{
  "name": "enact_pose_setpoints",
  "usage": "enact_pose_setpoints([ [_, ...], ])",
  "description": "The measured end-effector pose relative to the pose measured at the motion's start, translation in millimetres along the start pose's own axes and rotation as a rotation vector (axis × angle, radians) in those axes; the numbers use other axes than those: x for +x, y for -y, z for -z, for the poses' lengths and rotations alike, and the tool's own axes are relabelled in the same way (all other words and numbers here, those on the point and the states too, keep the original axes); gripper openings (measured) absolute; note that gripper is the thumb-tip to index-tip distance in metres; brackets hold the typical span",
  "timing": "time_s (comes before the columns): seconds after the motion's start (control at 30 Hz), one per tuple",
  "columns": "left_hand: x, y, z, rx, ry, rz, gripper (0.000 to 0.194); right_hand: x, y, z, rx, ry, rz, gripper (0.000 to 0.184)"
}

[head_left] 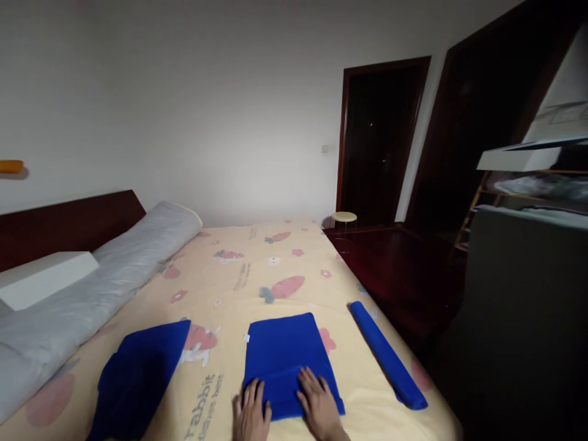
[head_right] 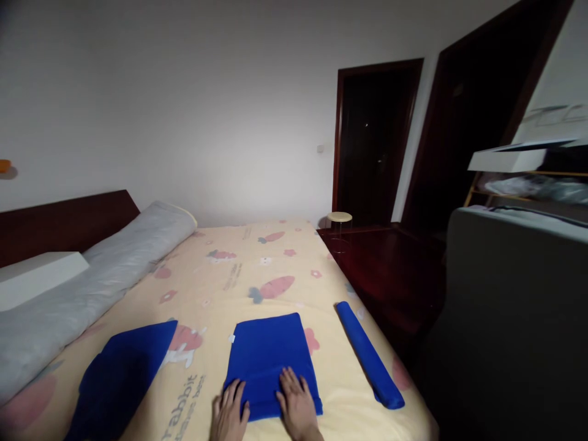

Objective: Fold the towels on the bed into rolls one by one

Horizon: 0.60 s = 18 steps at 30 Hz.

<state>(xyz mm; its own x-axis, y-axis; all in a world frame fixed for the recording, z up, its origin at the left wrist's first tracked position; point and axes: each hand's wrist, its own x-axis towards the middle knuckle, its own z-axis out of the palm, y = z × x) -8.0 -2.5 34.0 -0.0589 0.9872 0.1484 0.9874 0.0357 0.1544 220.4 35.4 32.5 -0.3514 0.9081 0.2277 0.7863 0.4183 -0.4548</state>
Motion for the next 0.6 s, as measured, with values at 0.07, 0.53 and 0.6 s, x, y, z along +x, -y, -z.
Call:
enact_pose_setpoints([
  [0.07,-4,9,-5.4,0.058,-0.066,0.079,0.05,-2,-23,3,-0.067,-0.102,-0.154,0.047],
  [0.53,-3,13,-27.4,0.151,-0.436,-0.122,0.026,-49,-25,27,-0.083,-0.106,0.124,0.029],
  [0.6,-9,25,-31.4,0.12,-0.419,-0.207,0.026,-54,-35,26,-0.087,-0.108,0.119,0.032],
])
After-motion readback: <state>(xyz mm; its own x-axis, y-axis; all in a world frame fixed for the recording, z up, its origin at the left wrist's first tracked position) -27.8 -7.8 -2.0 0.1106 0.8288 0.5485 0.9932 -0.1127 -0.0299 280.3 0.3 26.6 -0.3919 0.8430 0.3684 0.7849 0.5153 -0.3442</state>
